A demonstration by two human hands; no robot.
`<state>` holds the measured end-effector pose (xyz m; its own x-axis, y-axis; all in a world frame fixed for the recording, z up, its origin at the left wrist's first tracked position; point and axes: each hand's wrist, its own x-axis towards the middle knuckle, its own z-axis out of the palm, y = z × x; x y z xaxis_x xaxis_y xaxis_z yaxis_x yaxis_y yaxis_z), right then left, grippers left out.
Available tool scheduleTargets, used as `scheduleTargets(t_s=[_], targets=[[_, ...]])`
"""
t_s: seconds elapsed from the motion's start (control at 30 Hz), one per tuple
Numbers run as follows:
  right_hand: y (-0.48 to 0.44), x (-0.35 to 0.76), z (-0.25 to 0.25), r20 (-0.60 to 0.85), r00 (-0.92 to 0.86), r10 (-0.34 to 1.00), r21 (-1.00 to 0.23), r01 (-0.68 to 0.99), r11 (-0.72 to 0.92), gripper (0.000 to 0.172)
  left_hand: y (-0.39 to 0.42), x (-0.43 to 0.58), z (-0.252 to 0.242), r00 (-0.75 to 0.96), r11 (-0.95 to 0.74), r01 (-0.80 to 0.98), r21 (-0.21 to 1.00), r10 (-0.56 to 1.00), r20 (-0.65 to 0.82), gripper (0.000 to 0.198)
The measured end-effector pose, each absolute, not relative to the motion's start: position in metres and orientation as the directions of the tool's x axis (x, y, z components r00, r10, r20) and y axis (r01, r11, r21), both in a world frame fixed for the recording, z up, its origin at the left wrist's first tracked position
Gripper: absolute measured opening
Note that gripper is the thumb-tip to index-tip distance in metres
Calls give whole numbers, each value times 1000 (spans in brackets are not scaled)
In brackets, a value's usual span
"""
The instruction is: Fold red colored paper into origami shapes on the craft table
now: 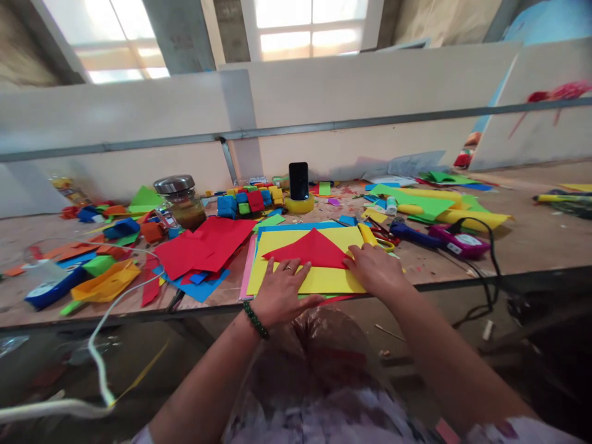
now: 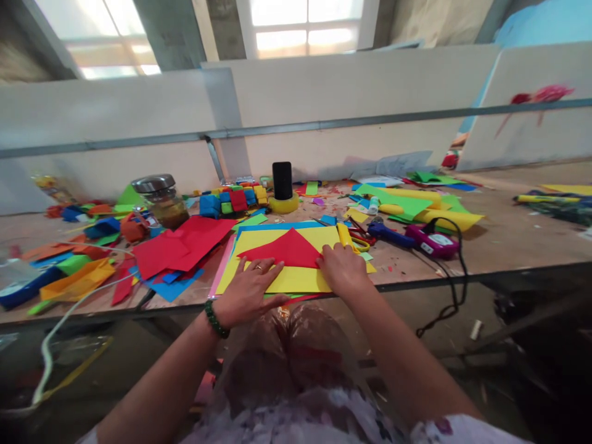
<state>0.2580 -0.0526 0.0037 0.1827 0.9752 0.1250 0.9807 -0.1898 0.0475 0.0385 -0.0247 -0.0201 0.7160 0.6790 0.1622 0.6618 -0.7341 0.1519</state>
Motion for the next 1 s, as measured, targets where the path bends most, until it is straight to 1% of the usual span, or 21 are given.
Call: scheduleTargets(t_s=[0.03, 0.1, 0.17, 0.2, 0.23, 0.33, 0.43, 0.57, 0.67, 0.8, 0.9, 1.0], targets=[[-54, 256, 3, 177, 120, 977, 73, 988, -134, 33, -25, 40, -22, 709, -730, 667, 150, 684, 172, 73], [-55, 251, 2, 247, -118, 962, 123, 988, 89, 32, -24, 42, -23, 705, -730, 668, 144, 683, 193, 75], [-55, 243, 0, 236, -360, 903, 135, 932, 336, 29, -22, 45, -23, 703, -733, 668, 132, 679, 211, 76], [-55, 238, -2, 219, -427, 877, 128, 904, 409, 29, -22, 46, -22, 702, -733, 669, 126, 678, 217, 77], [-54, 234, -2, 205, -460, 864, 122, 888, 444, 29, -22, 46, -22, 701, -733, 670, 120, 677, 223, 78], [-53, 229, -3, 184, -439, 880, 118, 898, 423, 30, -23, 44, -20, 700, -731, 672, 117, 679, 222, 81], [-59, 240, -2, 178, -373, 911, 113, 927, 357, 26, -25, 34, -17, 681, -710, 693, 125, 702, 207, 75], [-77, 275, -8, 221, -235, 947, 102, 971, 217, 36, -24, 11, -13, 594, -622, 774, 123, 779, 201, 68], [-89, 295, -15, 260, -132, 957, 84, 990, 114, 42, -18, -3, -9, 539, -563, 821, 93, 819, 198, 62], [-95, 299, -17, 229, -94, 969, 58, 995, 83, 45, 1, -6, 1, 504, -517, 853, 66, 851, 150, 50], [-96, 294, -14, 192, -71, 979, 27, 997, 67, 45, 22, 3, 9, 462, -479, 873, 90, 872, 160, 53], [-97, 291, -12, 213, -38, 976, 11, 999, 37, 42, 40, 19, 10, 486, -510, 847, 147, 857, 170, 61]])
